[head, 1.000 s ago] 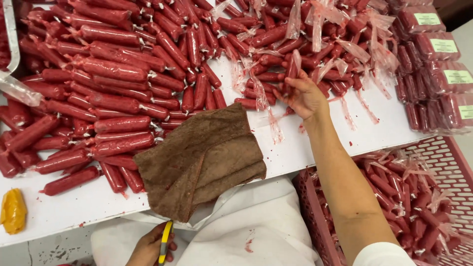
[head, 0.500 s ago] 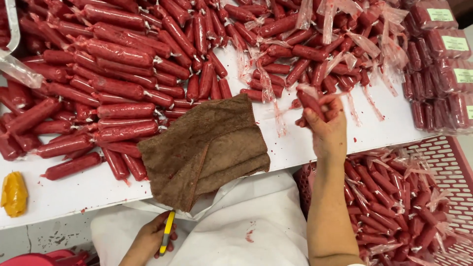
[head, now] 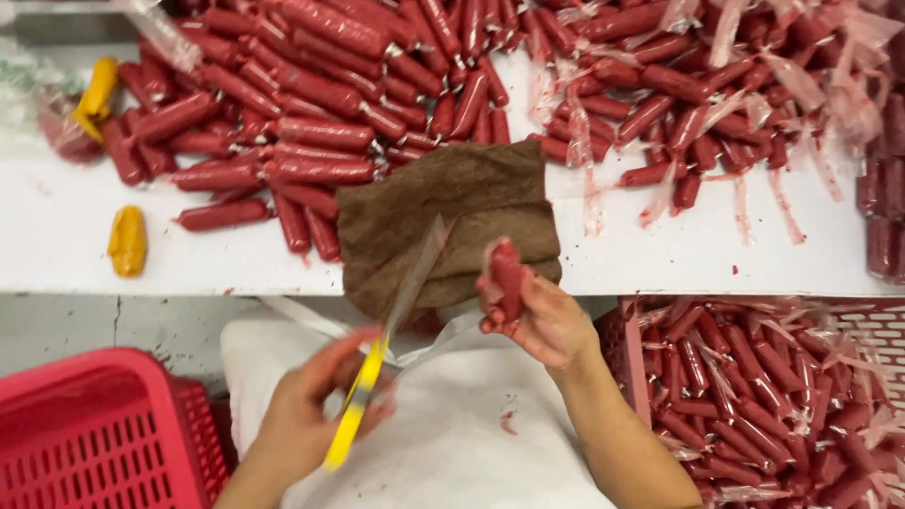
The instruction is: The person repeatedly picks up linked sausages from a white table, uses yellow-handled scissors to cut the links, and places the cut pieces into a pink basket. A brown towel is used to wipe the hands and table between cuts.
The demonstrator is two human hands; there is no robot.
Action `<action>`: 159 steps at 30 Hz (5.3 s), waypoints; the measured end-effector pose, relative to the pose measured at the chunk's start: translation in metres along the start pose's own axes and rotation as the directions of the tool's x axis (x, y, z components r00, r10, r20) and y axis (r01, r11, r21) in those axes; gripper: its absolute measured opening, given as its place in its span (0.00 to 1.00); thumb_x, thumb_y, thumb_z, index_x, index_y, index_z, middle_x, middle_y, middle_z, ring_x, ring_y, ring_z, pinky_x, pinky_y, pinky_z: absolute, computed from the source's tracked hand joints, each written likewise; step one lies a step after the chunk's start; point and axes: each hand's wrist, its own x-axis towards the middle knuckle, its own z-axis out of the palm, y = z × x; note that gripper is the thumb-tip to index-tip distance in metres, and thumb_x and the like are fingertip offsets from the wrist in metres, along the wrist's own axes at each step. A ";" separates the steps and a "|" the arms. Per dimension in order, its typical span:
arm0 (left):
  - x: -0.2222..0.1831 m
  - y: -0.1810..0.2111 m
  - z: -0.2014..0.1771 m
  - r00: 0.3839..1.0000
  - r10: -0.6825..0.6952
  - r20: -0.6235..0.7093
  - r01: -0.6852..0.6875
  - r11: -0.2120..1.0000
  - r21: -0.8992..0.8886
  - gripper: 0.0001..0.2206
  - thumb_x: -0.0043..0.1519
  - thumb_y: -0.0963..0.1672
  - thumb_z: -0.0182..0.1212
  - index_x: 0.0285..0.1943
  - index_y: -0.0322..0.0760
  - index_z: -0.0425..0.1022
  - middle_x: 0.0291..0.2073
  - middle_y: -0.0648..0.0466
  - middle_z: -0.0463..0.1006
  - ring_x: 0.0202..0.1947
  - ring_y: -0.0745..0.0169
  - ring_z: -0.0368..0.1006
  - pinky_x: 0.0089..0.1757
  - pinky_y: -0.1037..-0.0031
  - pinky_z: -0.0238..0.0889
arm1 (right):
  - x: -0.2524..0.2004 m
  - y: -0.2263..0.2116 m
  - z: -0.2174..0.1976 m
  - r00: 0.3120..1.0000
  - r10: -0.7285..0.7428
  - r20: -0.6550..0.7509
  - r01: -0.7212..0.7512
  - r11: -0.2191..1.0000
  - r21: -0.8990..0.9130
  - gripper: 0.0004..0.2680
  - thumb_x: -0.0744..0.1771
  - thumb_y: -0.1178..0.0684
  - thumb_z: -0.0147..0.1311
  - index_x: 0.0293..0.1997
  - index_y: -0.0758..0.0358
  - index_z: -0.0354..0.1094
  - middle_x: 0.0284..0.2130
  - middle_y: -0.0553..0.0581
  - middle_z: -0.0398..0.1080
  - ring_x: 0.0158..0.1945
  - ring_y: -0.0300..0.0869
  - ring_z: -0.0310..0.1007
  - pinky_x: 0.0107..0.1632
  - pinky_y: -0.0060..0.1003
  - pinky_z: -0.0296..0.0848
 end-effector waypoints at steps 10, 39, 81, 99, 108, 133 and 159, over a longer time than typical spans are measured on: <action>0.075 0.022 0.061 0.974 0.106 -0.200 -0.161 0.946 -0.281 0.35 0.52 0.37 0.71 0.71 0.44 0.63 0.44 0.53 0.82 0.38 0.69 0.76 0.43 0.78 0.72 | -0.017 -0.003 0.041 0.976 0.081 0.203 0.060 0.792 -0.607 0.17 0.71 0.38 0.41 0.41 0.65 0.66 0.27 0.55 0.66 0.31 0.41 0.68 0.37 0.32 0.67; 0.065 0.010 0.023 0.896 -0.095 -0.435 0.104 0.995 -0.004 0.38 0.51 0.37 0.64 0.74 0.52 0.60 0.49 0.50 0.82 0.45 0.66 0.82 0.52 0.76 0.74 | 0.125 -0.230 -0.022 0.962 -0.241 -0.128 0.105 0.762 -0.639 0.11 0.65 0.65 0.60 0.48 0.55 0.71 0.29 0.45 0.69 0.30 0.34 0.71 0.36 0.25 0.77; -0.004 -0.017 0.009 0.906 -0.054 -0.419 -0.003 0.991 -0.133 0.37 0.52 0.36 0.67 0.74 0.43 0.61 0.33 0.50 0.81 0.33 0.70 0.75 0.34 0.82 0.64 | 0.029 -0.144 -0.075 0.897 -0.250 0.363 0.295 -0.271 -0.916 0.13 0.65 0.57 0.63 0.53 0.65 0.67 0.43 0.56 0.71 0.47 0.45 0.71 0.50 0.35 0.64; -0.006 -0.068 -0.017 0.782 -0.572 0.247 0.484 0.808 0.337 0.31 0.55 0.45 0.60 0.72 0.43 0.65 0.43 0.37 0.84 0.38 0.40 0.82 0.37 0.60 0.76 | 0.065 0.113 -0.096 0.821 0.262 -0.508 -0.491 0.777 -0.394 0.24 0.55 0.53 0.76 0.51 0.65 0.67 0.30 0.59 0.72 0.28 0.49 0.74 0.30 0.34 0.66; 0.020 -0.093 0.003 0.795 -0.504 0.337 0.580 0.793 -0.184 0.31 0.55 0.41 0.62 0.71 0.28 0.62 0.29 0.39 0.78 0.18 0.49 0.78 0.12 0.74 0.64 | 0.056 0.121 -0.101 0.894 0.261 -0.364 -0.384 0.865 -0.323 0.19 0.57 0.64 0.71 0.48 0.69 0.68 0.33 0.61 0.73 0.35 0.52 0.78 0.34 0.41 0.80; 0.023 -0.074 -0.016 0.771 -0.549 0.322 0.583 0.813 -0.008 0.31 0.54 0.39 0.64 0.70 0.31 0.66 0.29 0.38 0.80 0.18 0.52 0.78 0.14 0.77 0.61 | 0.055 0.093 -0.057 0.926 0.305 -0.222 -0.374 0.674 -0.636 0.13 0.53 0.61 0.75 0.27 0.65 0.69 0.22 0.54 0.65 0.28 0.45 0.71 0.32 0.34 0.72; 0.022 -0.142 -0.009 0.857 -0.489 0.162 0.506 0.858 -0.089 0.29 0.53 0.36 0.60 0.69 0.27 0.64 0.26 0.35 0.80 0.16 0.46 0.77 0.11 0.73 0.61 | 0.045 0.097 -0.071 0.913 0.249 -0.322 -0.374 0.200 -0.906 0.16 0.53 0.47 0.74 0.34 0.62 0.77 0.29 0.60 0.76 0.40 0.51 0.78 0.44 0.43 0.75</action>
